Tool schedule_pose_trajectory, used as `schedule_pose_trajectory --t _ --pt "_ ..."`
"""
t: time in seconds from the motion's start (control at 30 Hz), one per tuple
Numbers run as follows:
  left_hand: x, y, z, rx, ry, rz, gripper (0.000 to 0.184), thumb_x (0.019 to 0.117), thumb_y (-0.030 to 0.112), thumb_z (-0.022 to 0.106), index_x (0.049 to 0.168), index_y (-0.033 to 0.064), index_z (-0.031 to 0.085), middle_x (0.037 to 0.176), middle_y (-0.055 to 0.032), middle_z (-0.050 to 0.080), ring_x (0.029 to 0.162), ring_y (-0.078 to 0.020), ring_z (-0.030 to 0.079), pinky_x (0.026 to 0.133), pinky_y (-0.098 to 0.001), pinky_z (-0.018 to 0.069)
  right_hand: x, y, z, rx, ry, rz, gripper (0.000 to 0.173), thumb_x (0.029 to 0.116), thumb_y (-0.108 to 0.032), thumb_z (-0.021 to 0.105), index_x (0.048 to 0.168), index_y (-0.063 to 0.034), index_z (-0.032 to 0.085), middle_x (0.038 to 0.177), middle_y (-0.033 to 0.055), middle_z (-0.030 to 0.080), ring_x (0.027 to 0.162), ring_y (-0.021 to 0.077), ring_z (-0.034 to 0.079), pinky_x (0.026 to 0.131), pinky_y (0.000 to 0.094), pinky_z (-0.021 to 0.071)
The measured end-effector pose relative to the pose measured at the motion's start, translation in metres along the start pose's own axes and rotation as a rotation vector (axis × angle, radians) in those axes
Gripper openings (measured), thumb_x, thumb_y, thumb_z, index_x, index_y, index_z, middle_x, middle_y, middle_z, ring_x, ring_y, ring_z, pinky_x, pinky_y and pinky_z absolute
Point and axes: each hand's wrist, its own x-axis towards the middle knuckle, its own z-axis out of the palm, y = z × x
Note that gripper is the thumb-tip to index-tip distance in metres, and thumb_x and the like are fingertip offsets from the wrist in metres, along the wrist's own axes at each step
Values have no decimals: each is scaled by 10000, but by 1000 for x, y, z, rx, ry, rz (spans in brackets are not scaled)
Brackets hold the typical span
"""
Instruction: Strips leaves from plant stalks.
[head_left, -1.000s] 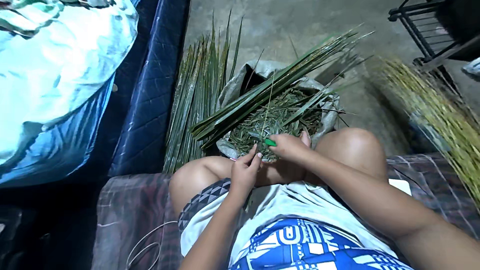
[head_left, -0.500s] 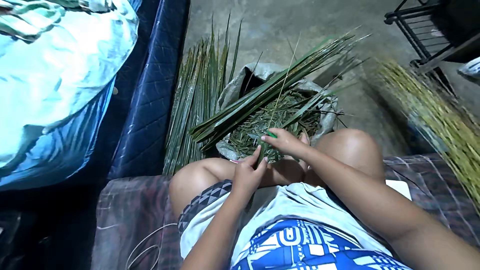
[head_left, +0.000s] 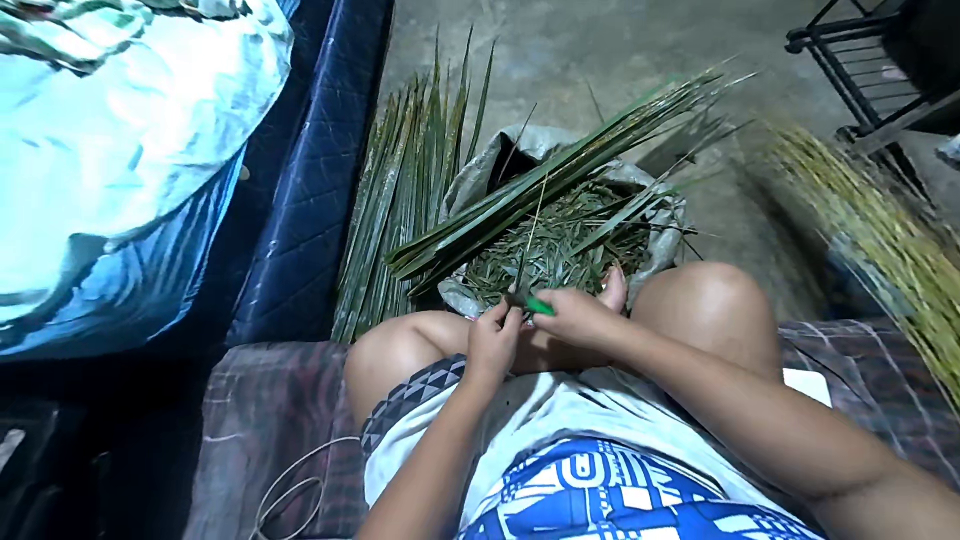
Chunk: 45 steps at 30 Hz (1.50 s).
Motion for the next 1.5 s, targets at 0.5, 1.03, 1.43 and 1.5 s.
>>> schedule_pose_trajectory --t 0.5,1.03,1.43,1.5 --pt "0 7 0 139 -52 -41 307 1067 192 479 1050 2 719 747 -27 610 650 -82 541 662 -306 471 6 -5 -3 14 16 76 321 1077 -272 503 1151 1 654 1015 207 664 953 352 654 846 565 505" --pt "0 7 -1 106 -72 -58 345 1089 213 467 1173 -5 721 809 -59 660 666 -95 560 684 -307 491 11 -2 -10 -9 48 139 322 1078 -278 499 1152 -3 651 1039 212 664 988 362 653 863 574 500" --pt "-3 6 3 -3 -71 -55 332 1078 196 466 981 18 730 645 63 534 553 -17 489 567 -223 439 35 19 -24 -178 310 324 319 1066 -275 562 1207 -9 666 1136 254 705 1092 465 675 873 664 514" --pt "-4 5 3 -20 -67 -54 317 1077 185 473 1021 11 732 653 64 542 554 -7 490 565 -209 439 35 23 -29 -124 347 319 304 1054 -280 581 1140 -7 680 1072 246 709 1045 451 683 847 652 520"
